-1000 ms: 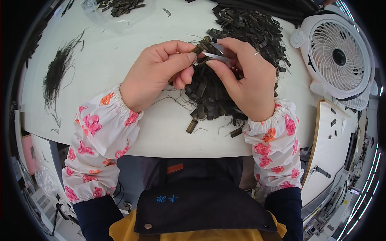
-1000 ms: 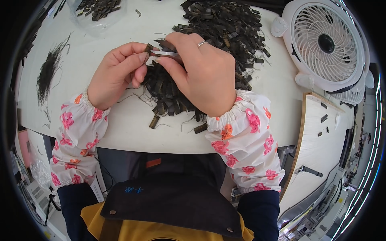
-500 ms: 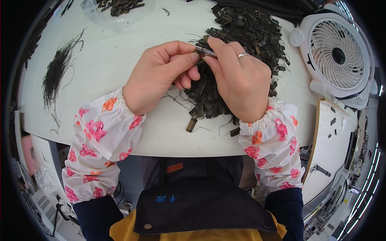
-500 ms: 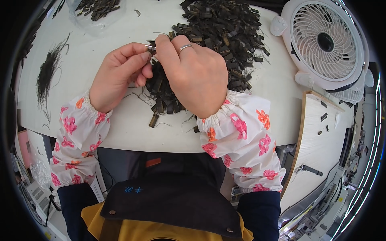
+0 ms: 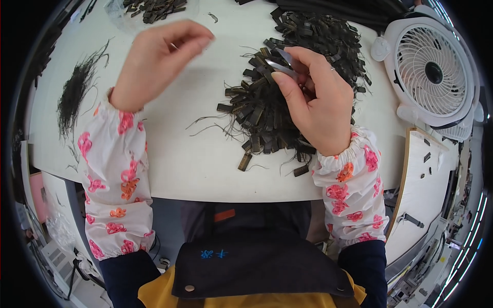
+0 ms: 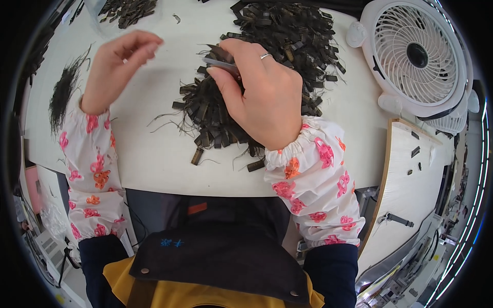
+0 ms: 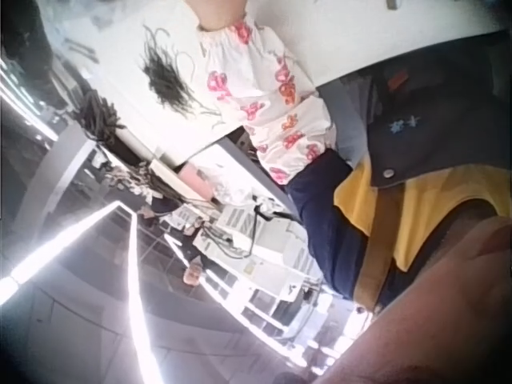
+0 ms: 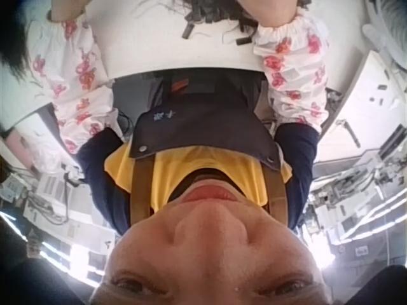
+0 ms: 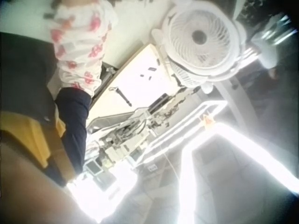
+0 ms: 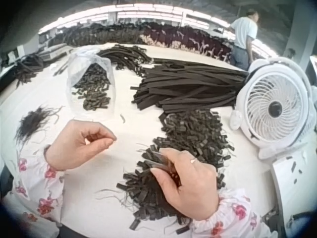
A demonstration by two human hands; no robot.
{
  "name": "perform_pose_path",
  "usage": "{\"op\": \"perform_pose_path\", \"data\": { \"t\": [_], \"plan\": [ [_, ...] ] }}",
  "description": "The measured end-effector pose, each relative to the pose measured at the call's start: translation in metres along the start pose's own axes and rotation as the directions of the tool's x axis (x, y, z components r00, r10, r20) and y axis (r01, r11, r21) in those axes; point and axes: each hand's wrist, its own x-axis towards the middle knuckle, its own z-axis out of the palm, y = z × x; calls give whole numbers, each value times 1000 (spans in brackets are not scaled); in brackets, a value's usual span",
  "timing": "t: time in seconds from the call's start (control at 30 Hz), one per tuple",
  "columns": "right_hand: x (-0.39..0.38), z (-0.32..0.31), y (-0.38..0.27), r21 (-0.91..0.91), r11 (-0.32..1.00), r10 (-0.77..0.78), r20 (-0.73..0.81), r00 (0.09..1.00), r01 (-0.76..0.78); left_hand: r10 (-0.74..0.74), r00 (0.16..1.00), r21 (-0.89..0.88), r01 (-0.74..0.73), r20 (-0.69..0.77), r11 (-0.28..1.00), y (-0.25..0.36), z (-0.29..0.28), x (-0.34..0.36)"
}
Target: The recorder is trimming excess threads from small black leather straps using a pair of snips.
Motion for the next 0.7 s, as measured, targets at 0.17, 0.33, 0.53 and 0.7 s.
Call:
{"op": "perform_pose_path", "data": {
  "t": [0.17,0.33,0.53,0.7],
  "plan": [
    [-2,-2,-12,71,995,-82,236,968,67,191,926,-85,-172,325,981,24,41,-22],
    [3,-19,-4,-244,970,109,416,903,-5,158,956,171,-204,248,964,24,15,-13],
    [7,-11,-9,93,994,40,164,986,-56,10,930,-254,90,368,963,44,14,-18],
    [-3,0,-17,383,901,97,276,956,-202,0,926,-227,92,377,970,47,19,-22]
  ]
}}
